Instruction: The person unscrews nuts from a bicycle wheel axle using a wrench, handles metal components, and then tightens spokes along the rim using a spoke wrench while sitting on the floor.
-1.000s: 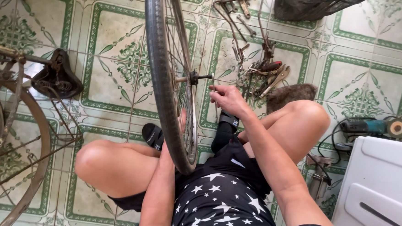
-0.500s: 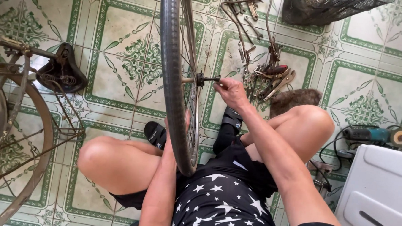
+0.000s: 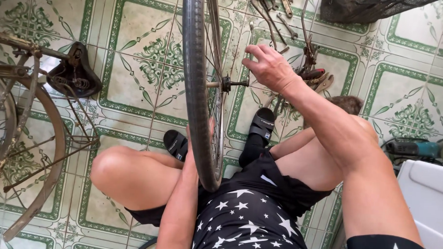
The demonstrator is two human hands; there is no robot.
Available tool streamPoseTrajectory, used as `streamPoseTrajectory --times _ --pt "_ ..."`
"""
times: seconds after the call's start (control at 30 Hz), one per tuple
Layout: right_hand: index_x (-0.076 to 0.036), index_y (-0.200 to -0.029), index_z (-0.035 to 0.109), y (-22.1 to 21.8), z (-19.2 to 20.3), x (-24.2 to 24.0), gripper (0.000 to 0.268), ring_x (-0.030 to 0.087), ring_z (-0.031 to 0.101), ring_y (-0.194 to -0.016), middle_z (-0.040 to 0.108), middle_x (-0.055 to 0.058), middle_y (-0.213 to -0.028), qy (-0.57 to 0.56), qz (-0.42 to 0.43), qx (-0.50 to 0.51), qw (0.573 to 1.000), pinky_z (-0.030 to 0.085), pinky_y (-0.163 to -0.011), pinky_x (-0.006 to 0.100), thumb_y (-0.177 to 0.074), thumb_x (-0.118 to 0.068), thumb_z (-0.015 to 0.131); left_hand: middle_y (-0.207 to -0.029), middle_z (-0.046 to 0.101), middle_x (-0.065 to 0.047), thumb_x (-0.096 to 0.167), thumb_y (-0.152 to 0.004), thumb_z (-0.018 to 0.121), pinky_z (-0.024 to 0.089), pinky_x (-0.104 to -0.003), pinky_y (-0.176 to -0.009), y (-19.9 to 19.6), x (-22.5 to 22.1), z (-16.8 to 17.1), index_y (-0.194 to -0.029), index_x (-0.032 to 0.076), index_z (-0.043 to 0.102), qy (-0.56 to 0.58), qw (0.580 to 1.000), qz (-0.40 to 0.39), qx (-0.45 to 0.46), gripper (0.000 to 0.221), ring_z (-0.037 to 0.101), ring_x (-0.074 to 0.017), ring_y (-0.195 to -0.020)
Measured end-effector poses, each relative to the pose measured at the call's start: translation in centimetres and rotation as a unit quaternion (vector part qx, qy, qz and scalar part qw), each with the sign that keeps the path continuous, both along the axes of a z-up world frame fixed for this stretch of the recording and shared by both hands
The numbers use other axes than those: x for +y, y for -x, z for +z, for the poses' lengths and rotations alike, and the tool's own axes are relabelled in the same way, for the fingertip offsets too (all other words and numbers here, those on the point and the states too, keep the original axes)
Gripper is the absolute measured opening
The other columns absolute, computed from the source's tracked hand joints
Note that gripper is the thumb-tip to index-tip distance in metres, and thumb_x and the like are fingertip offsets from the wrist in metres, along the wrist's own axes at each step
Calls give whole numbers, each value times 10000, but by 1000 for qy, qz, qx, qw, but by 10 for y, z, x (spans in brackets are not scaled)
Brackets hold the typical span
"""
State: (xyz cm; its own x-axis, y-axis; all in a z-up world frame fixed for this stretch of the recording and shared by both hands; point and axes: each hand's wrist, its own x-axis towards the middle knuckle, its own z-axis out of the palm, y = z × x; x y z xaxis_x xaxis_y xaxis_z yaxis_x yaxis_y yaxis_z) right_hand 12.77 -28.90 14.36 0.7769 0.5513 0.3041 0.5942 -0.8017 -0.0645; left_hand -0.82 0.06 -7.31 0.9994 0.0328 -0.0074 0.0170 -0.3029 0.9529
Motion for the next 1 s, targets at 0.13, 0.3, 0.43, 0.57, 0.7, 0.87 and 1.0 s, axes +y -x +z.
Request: streamPoseTrajectory --times 0.13,0.3,0.43,0.57,0.7,0.87,1.0 --pt "-69 -1032 743 7 -17 -7 110 286 619 -1127 636 125 -1217 -52 -45 57 996 552 -943 370 -950 -69 670 -662 509 -14 84 -910 778 411 -327 -532 -7 2 40 -787 37 562 -25 998 -19 -51 253 441 -160 -584" --pt "-19 -985 754 38 -29 -17 171 314 657 -895 687 157 -962 -81 -211 259 939 535 -805 416 -960 -175 688 -667 494 -35 87 -930 757 397 -333 -535 -8 2 69 -809 38 545 -27 999 -22 -37 249 432 -170 -596" --pt "1 -1060 689 73 -19 -3 277 158 646 -665 709 71 -769 -307 -282 423 804 529 -631 339 -980 -252 610 -639 522 -29 181 -985 647 408 -300 -467 -17 -1 59 -812 83 562 400 897 30 185 216 488 -174 -530" --pt "-9 -1079 716 99 -13 15 309 73 537 -640 685 6 -767 -370 -281 489 738 478 -596 283 -1003 -273 577 -649 543 -18 215 -1033 527 388 -262 -420 -23 -7 90 -939 80 609 441 842 86 299 184 509 -132 -514" --pt "-37 -1125 704 105 -8 23 300 58 475 -597 638 -29 -722 -394 -293 496 717 425 -549 266 -997 -271 566 -756 560 8 194 -1071 480 424 -217 -478 -30 -15 135 -1149 89 634 490 831 68 252 202 523 -77 -582" --pt "37 -998 732 100 -2 29 340 55 473 -618 641 -24 -726 -375 -304 510 712 414 -564 261 -1021 -263 574 -849 570 37 78 -1038 489 452 -191 -528 -26 -12 157 -1300 132 597 363 912 8 194 288 539 -38 -659" --pt "-6 -1059 740 97 -5 36 302 39 481 -623 666 -36 -733 -396 -300 507 705 430 -574 245 -994 -255 581 -879 588 22 107 -1098 485 480 -214 -604 -28 -14 145 -1218 64 613 389 899 20 199 180 562 -56 -713"
